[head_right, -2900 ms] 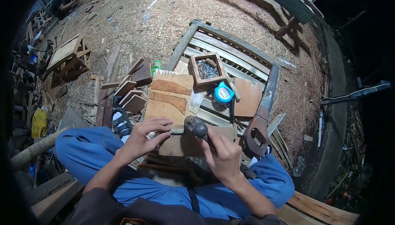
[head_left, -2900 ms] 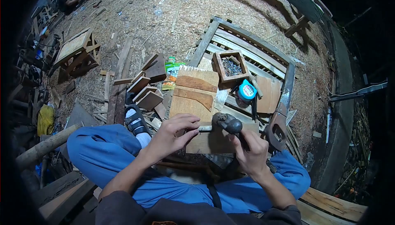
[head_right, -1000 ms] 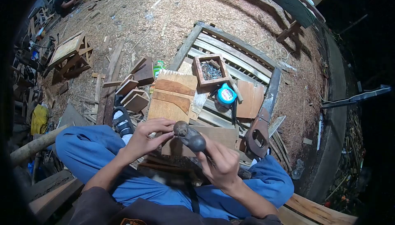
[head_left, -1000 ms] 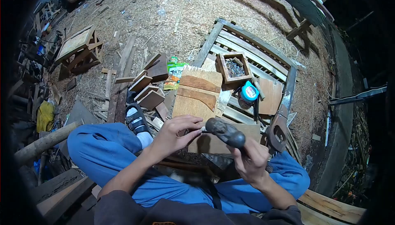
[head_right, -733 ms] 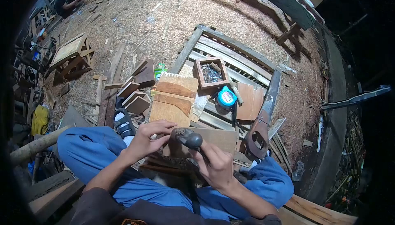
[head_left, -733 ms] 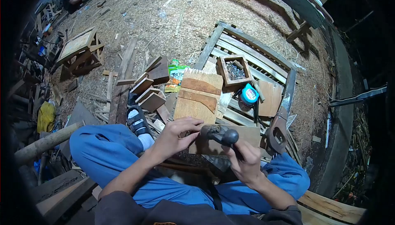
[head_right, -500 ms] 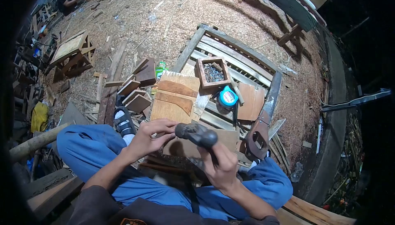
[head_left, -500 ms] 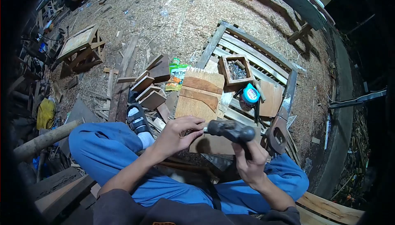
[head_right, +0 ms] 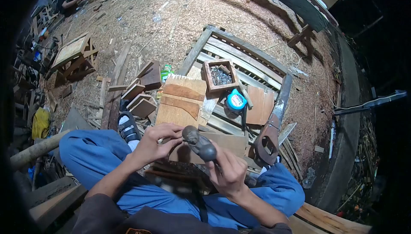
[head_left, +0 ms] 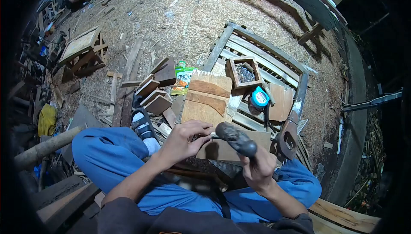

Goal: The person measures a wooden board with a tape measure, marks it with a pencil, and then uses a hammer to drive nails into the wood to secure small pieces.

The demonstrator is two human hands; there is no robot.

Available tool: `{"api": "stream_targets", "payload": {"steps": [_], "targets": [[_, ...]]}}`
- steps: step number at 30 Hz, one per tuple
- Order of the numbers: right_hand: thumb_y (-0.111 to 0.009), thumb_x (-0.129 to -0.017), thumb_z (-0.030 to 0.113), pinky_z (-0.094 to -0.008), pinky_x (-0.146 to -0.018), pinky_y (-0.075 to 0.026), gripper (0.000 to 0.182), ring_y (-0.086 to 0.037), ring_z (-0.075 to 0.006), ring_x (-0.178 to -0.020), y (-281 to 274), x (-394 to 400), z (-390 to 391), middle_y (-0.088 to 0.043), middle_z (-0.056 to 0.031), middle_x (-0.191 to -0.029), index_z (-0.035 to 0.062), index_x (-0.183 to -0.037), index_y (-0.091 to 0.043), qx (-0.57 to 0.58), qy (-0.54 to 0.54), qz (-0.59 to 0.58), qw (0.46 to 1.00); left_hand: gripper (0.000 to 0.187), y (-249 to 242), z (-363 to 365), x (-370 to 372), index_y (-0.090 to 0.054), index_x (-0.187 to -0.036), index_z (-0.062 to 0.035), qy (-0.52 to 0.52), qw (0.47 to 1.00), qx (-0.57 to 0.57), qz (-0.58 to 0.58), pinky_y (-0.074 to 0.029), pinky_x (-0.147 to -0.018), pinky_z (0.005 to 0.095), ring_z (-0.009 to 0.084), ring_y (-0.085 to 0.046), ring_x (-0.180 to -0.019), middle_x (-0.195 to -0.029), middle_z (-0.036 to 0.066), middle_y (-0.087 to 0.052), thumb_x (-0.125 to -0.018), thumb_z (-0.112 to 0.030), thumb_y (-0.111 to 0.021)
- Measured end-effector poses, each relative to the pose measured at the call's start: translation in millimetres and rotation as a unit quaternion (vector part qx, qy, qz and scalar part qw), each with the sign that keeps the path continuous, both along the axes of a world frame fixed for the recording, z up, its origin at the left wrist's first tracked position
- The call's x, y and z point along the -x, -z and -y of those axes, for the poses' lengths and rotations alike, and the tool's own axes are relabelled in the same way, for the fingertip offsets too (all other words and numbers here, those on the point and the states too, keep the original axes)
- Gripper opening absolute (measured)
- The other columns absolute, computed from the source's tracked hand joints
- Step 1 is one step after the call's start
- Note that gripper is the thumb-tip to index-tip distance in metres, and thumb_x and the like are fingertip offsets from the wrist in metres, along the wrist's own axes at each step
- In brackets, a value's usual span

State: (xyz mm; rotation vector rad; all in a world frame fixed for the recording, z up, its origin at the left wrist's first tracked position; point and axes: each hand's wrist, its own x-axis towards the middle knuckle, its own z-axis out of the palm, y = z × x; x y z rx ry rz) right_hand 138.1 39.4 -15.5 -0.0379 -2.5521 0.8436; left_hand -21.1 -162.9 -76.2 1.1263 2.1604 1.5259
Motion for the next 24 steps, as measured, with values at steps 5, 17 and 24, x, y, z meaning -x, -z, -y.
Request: {"api": "stream_targets", "payload": {"steps": [5,17,24], "targets": [[-0.078,-0.085,0.003,-0.0423,-0.06,-0.053,0.03,-0.069,-0.0348,-0.066,8.9,-2.4,4.1,-0.068,-0.0168,-0.083,-0.0023,-0.114,-0.068,-0.009,-0.004,0.06,0.998,0.019,-1.8,1.0,2.4,-0.077,-0.1,0.0032,0.009,1.0,-0.002,-0.021,-0.059,-0.095,0.0401,0.0343,-0.076,-0.109,-0.115,0.016,-0.079,-0.083,-0.001,-0.083],[-0.08,-0.081,0.004,-0.0418,-0.064,-0.056,0.046,-0.071,-0.0317,-0.072,-4.6,-2.6,5.8,-0.07,-0.0149,-0.088,0.0026,-0.126,-0.071,-0.042,0.0,0.036,0.998,0.021,-1.7,-1.1,2.6,-0.077,-0.102,0.0028,0.002,1.0,-0.004,0.011,-0.06,-0.093,0.0393,0.0327,-0.076,-0.108,-0.115,0.017,-0.079,-0.083,0.0,-0.083],[-0.078,-0.083,0.003,-0.0404,-0.064,-0.057,0.042,-0.073,-0.0324,-0.073,0.6,-6.0,8.0,-0.074,-0.0188,-0.094,-0.0037,-0.124,-0.07,-0.042,-0.021,0.09,0.995,0.021,-1.0,0.4,0.9,-0.078,-0.104,0.0022,0.004,1.0,-0.004,-0.005,-0.061,-0.094,0.0394,0.0321,-0.075,-0.11,-0.117,0.016,-0.079,-0.084,0.002,-0.081]]}}
